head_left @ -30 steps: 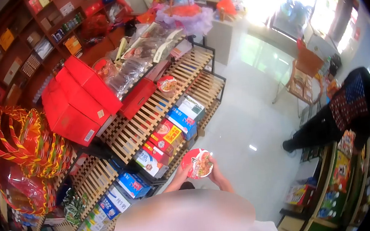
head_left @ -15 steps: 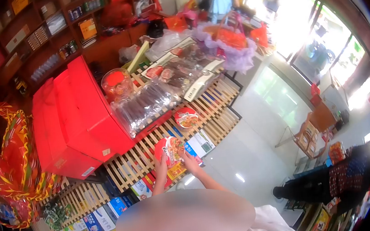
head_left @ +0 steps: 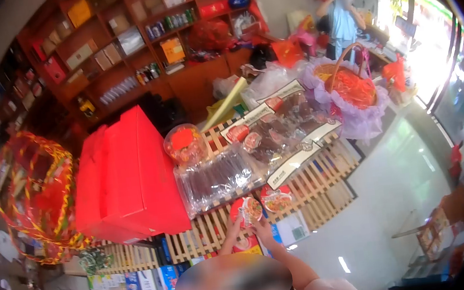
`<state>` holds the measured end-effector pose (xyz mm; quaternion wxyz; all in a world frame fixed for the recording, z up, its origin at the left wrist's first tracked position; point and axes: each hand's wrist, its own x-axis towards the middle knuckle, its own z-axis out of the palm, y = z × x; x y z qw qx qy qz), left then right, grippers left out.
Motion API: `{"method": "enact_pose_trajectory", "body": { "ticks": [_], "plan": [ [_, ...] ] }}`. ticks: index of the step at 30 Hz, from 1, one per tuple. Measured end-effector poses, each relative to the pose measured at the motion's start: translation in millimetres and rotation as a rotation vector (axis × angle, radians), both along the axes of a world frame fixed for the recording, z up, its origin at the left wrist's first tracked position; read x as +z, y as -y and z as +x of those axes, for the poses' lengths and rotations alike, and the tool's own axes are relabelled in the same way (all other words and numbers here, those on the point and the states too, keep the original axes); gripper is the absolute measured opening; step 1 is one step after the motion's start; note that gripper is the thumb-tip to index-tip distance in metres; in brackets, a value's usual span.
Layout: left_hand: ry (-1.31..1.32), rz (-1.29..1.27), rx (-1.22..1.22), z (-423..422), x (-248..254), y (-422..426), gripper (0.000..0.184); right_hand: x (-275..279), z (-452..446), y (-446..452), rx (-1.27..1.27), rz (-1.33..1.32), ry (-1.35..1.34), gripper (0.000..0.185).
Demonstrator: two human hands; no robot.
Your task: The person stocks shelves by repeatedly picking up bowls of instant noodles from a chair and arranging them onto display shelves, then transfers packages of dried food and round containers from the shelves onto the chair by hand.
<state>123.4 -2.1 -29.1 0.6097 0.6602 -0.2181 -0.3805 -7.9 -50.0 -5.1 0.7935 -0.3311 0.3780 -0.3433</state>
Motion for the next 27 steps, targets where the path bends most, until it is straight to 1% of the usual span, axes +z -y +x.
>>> {"method": "enact_pose_trajectory", "body": {
  "ticks": [2,4,5,6,7,8,9,10,11,13,14,16,17,18,19,20,21,22,23,24,25,26,27],
  "plan": [
    [-0.141,0.091,0.052,-5,10,7,0.047,-7,-3,9,0.042,0.072,0.092,0.055],
    [-0.080,0.085,0.122,-13,20,19,0.047,-11,-5,12,0.033,0.112,0.164,0.059],
    [-0.116,0.099,0.051,-11,26,23,0.048,-12,-10,14,0.049,0.111,0.151,0.061],
    [-0.173,0.086,0.102,-13,24,28,0.051,-9,-15,16,0.064,0.101,0.131,0.062],
    [-0.158,0.091,0.066,-10,22,30,0.056,14,-28,17,0.094,0.055,0.131,0.063],
    [-0.149,0.091,0.035,-8,19,32,0.061,-7,-31,13,0.092,0.059,0.140,0.063],
    [-0.144,0.090,0.037,-11,24,34,0.061,-40,-34,6,0.105,0.024,0.070,0.062],
    [-0.117,0.111,0.078,-15,31,35,0.062,-60,-36,3,0.123,-0.014,-0.001,0.061],
    [-0.091,0.129,0.125,-17,37,34,0.064,-48,-46,1,0.135,-0.021,-0.001,0.061],
    [-0.050,0.146,0.115,-15,40,21,0.066,3,-78,-13,0.183,0.215,-0.046,0.050],
    [-0.008,0.173,0.092,-14,42,8,0.069,2,-77,-22,0.213,0.211,-0.055,0.050],
    [0.149,0.145,0.073,-27,67,-23,0.061,-16,-71,-55,0.286,0.140,-0.048,0.039],
    [0.263,0.164,0.091,-18,44,-46,0.054,-25,-60,-75,0.324,0.040,-0.059,0.033],
    [0.371,0.191,0.126,-9,18,-79,0.047,-26,-50,-94,0.407,0.031,-0.069,0.033],
    [0.416,0.060,0.149,-26,55,-111,0.041,-22,-36,-116,0.562,0.032,-0.113,0.031],
    [0.373,0.070,0.140,-22,41,-151,0.040,-18,-21,-140,0.728,0.024,-0.156,0.029],
    [0.373,0.023,0.230,-30,42,-193,0.040,3,-9,-166,0.849,0.040,-0.156,0.030],
    [0.384,-0.026,0.317,-38,40,-234,0.040,7,3,-196,0.961,0.001,-0.162,0.030],
    [0.430,0.045,0.392,-46,44,-282,0.039,11,15,-225,1.138,-0.006,-0.158,0.031],
    [0.364,-0.021,0.458,-51,33,-332,0.041,12,25,-255,1.306,-0.010,-0.160,0.033],
    [0.209,0.111,0.639,-67,40,-384,0.043,9,36,-286,1.460,-0.028,-0.215,0.037],
    [0.152,0.158,0.826,-90,33,-436,0.041,4,28,-322,1.543,-0.051,-0.230,0.037],
    [0.118,0.183,0.995,-96,20,-484,0.039,-6,38,-354,1.635,-0.100,-0.360,0.038]
  ]
}}
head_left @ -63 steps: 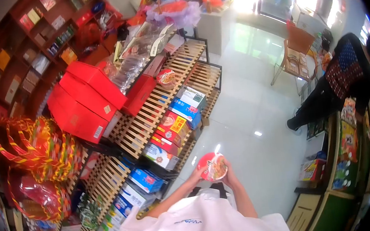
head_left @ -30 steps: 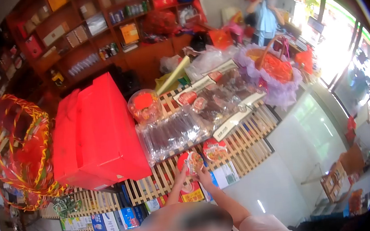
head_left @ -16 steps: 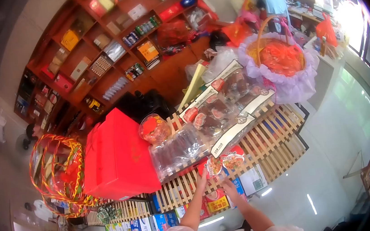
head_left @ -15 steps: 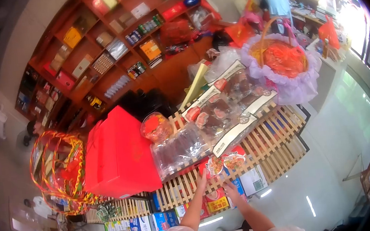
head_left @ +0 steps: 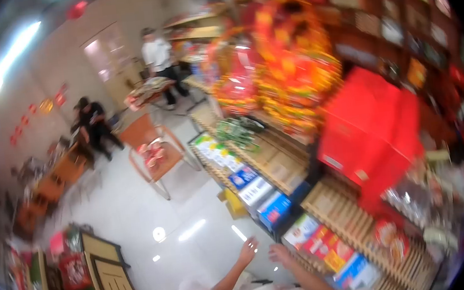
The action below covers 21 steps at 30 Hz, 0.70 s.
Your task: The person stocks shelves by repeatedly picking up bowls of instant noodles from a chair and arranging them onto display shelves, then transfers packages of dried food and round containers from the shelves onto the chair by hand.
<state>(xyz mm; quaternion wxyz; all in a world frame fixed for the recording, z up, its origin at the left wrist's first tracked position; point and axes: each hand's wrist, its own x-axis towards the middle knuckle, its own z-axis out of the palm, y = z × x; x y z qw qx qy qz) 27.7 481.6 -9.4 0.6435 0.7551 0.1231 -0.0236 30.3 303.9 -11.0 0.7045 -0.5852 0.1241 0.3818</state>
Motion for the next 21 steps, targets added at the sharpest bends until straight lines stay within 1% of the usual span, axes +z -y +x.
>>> {"method": "enact_pose_trajectory", "body": {
  "ticks": [1,2,3,4,5,6,7,8,9,11,12,13,15,16,17,18,19,20,21],
  "plan": [
    [0.178,0.547,0.086,-19,-43,-65,0.035,-2,19,-30,0.102,-0.128,-0.061,0.039],
    [-0.036,0.667,0.090,-37,-102,-131,0.037,-14,27,-51,0.142,-0.095,-0.084,0.039],
    [-0.201,0.631,0.177,-75,-129,-171,0.039,-29,20,-64,0.191,-0.072,-0.117,0.040],
    [-0.519,0.610,0.119,-105,-124,-214,0.040,-28,22,-72,0.278,-0.136,-0.108,0.040],
    [-0.536,0.384,0.550,-138,-107,-236,0.040,-23,37,-98,0.350,-0.137,-0.168,0.040],
    [-0.402,0.388,0.926,-172,-96,-250,0.036,-20,40,-125,0.410,-0.128,-0.245,0.040],
    [-0.376,0.220,1.104,-194,-94,-266,0.034,-18,52,-144,0.464,-0.141,-0.248,0.040],
    [-0.350,0.036,1.274,-220,-101,-293,0.031,-18,65,-174,0.556,-0.252,-0.155,0.041],
    [-0.360,0.029,1.306,-237,-107,-302,0.031,-20,81,-187,0.628,-0.339,-0.053,0.041],
    [-0.242,-0.138,1.550,-273,-139,-305,0.031,-33,110,-217,0.752,-0.431,0.133,0.041],
    [-0.058,-0.325,1.600,-290,-160,-293,0.025,-27,121,-226,0.740,-0.473,0.238,0.037],
    [-0.334,-0.247,1.483,-297,-156,-284,0.023,-26,130,-231,0.693,-0.465,0.219,0.037],
    [-0.504,-0.495,1.224,-294,-149,-267,0.030,-41,151,-234,0.685,-0.539,0.244,0.034],
    [-0.641,-0.578,1.208,-281,-146,-264,0.033,-57,160,-232,0.683,-0.582,0.237,0.033],
    [-0.494,-0.591,1.049,-275,-130,-257,0.029,-80,170,-229,0.676,-0.627,0.232,0.033],
    [-0.490,-0.852,0.851,-259,-137,-288,0.036,-105,180,-224,0.712,-0.676,0.242,0.033],
    [-0.499,-0.497,0.682,-229,-99,-283,0.055,-122,186,-217,0.728,-0.706,0.288,0.034],
    [-0.513,-0.472,0.632,-190,-110,-318,0.055,-134,192,-208,0.707,-0.730,0.272,0.032],
    [-0.736,-0.411,0.575,-142,-135,-348,0.044,-138,203,-204,0.704,-0.753,0.263,0.032]
  ]
}}
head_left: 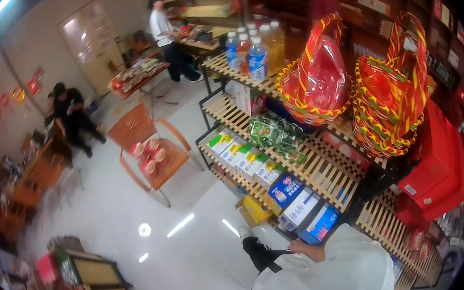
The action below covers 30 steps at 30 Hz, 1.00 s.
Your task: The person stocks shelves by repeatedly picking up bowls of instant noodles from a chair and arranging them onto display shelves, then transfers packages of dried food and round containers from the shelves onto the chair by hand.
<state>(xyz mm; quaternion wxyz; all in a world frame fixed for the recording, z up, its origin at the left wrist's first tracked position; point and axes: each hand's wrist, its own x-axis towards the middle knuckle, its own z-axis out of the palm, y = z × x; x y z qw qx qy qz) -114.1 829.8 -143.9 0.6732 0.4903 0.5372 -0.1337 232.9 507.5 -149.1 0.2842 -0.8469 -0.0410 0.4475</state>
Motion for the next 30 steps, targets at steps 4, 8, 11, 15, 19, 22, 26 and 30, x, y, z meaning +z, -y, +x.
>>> {"method": "enact_pose_trajectory", "body": {
  "ticks": [4,8,11,15,19,22,26,30],
  "plan": [
    [-0.063,0.111,-0.265,168,18,-97,0.035,-4,41,-4,-0.461,-0.162,-0.242,0.031],
    [0.084,0.220,-0.448,334,92,-189,0.038,3,91,-43,-0.438,-0.098,-0.188,0.032],
    [0.340,0.312,-0.405,432,97,-257,0.038,7,160,-110,-0.386,0.007,-0.021,0.034],
    [0.421,0.395,-0.323,520,109,-302,0.034,47,249,-214,-0.432,0.188,0.079,0.027],
    [0.339,0.613,-0.489,525,59,-361,0.040,-19,318,-274,-0.312,0.527,0.228,0.021],
    [0.187,0.652,-0.441,509,2,-420,0.036,25,348,-348,-0.551,0.300,-0.133,0.021],
    [-0.201,0.521,-0.246,494,0,-478,0.032,53,358,-397,-0.566,0.054,-0.282,0.025],
    [-0.134,0.552,-0.280,524,10,-558,0.033,85,385,-541,-0.434,-0.183,-0.315,0.031]
  ]
}}
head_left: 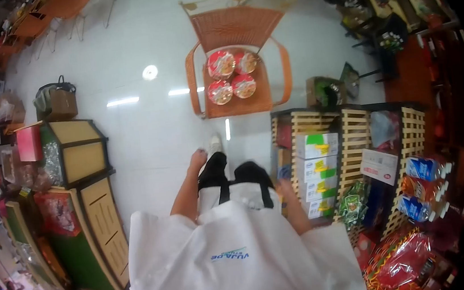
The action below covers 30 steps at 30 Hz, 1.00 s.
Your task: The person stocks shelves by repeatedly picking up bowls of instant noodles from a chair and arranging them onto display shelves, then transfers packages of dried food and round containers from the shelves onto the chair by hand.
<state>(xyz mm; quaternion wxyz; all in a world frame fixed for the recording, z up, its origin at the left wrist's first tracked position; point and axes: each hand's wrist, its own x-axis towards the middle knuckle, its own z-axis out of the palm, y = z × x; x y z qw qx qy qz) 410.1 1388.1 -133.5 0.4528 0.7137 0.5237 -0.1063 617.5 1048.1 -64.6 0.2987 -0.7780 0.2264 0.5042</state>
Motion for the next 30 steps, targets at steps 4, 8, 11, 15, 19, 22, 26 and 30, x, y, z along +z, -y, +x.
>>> {"method": "enact_pose_trajectory", "body": {
  "ticks": [4,8,11,15,19,22,26,30],
  "plan": [
    [0.209,-0.125,0.066,77,25,-64,0.037,-60,60,-87,0.007,0.337,0.038,0.022],
    [0.296,0.002,0.044,147,-6,-129,0.038,-55,119,-240,0.032,0.505,0.021,0.031],
    [0.141,-0.233,0.069,169,-9,-156,0.041,-62,148,-333,0.079,0.635,0.054,0.034],
    [0.086,-0.457,0.419,234,42,-201,0.053,-81,175,-397,0.148,0.457,0.043,0.037],
    [0.120,-0.458,0.477,264,-8,-235,0.061,-109,192,-438,-0.162,0.589,0.194,0.059],
    [0.175,-0.461,0.562,279,-14,-239,0.056,-109,203,-458,0.093,0.556,0.380,0.065],
    [0.329,-0.582,0.492,289,-4,-236,0.043,-130,193,-460,-0.080,0.637,0.137,0.051],
    [0.451,-0.506,0.434,273,16,-228,0.043,-61,172,-459,-0.263,0.638,0.163,0.035]
  ]
}}
